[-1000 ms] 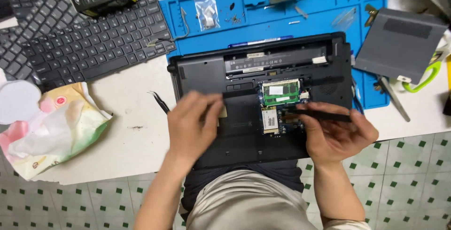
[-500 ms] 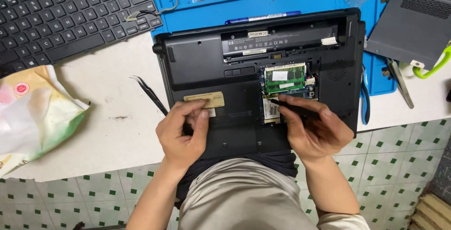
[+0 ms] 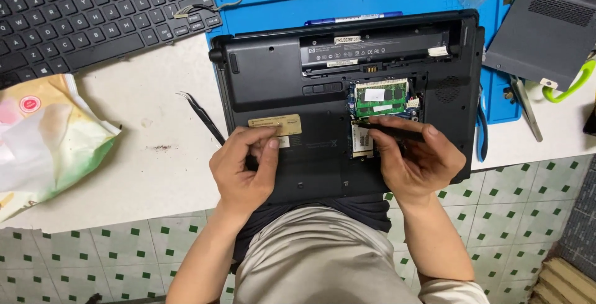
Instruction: Cleaning a RAM module with a cotton swab and installing it into a laptop's memory slot on a repair bench.
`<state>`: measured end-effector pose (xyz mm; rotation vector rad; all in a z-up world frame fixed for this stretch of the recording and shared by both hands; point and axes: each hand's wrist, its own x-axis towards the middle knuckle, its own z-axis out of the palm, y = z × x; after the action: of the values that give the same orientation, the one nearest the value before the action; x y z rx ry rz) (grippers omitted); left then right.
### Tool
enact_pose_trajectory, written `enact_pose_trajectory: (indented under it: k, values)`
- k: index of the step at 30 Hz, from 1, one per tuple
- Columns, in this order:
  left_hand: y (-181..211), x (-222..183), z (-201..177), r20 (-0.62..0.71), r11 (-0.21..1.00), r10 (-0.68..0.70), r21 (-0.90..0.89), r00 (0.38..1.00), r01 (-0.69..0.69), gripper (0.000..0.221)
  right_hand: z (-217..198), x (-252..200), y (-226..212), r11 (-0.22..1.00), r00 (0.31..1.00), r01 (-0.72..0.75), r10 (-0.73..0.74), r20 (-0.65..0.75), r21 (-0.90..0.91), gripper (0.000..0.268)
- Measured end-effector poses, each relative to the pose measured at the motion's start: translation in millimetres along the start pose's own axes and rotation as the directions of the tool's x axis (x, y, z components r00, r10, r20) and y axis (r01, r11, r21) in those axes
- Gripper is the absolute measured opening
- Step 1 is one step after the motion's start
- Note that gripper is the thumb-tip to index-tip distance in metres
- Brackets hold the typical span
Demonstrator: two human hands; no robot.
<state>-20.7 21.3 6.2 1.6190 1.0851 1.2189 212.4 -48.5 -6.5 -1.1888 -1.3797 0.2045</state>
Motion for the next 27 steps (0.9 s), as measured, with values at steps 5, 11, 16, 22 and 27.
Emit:
enact_pose_trajectory:
  k: [5,11,16,22,27]
  values:
    - [-5,-3,-1,-0.003,1.0,0.004,-0.005,1.0,-0.004,0.011,-1,-3,2,1.0,1.0,0.004,-0.003,0.018,-0.007,0.067]
    - [-7,-5,-1,-0.019,1.0,0.008,-0.022,1.0,-0.008,0.012,-3,-3,1,1.0,0.996,0.015,-0.015,0.088,0.005,0.074]
    - [-9,-6,-1,-0.017,0.999,0.002,-0.032,1.0,-0.003,0.012,-8,2,5,0.995,0.992,0.062,-0.052,0.115,-0.083,0.081]
    - [-7,-3,-1,-0.011,0.999,-0.008,-0.039,1.0,0.007,0.013,-9,1,8,0.999,0.991,0.035,-0.031,0.133,-0.026,0.077]
    - [-6,-2,-1,-0.014,0.999,-0.004,-0.032,1.0,0.004,0.012,-6,6,7,0.997,0.985,0.072,-0.066,0.16,-0.032,0.072]
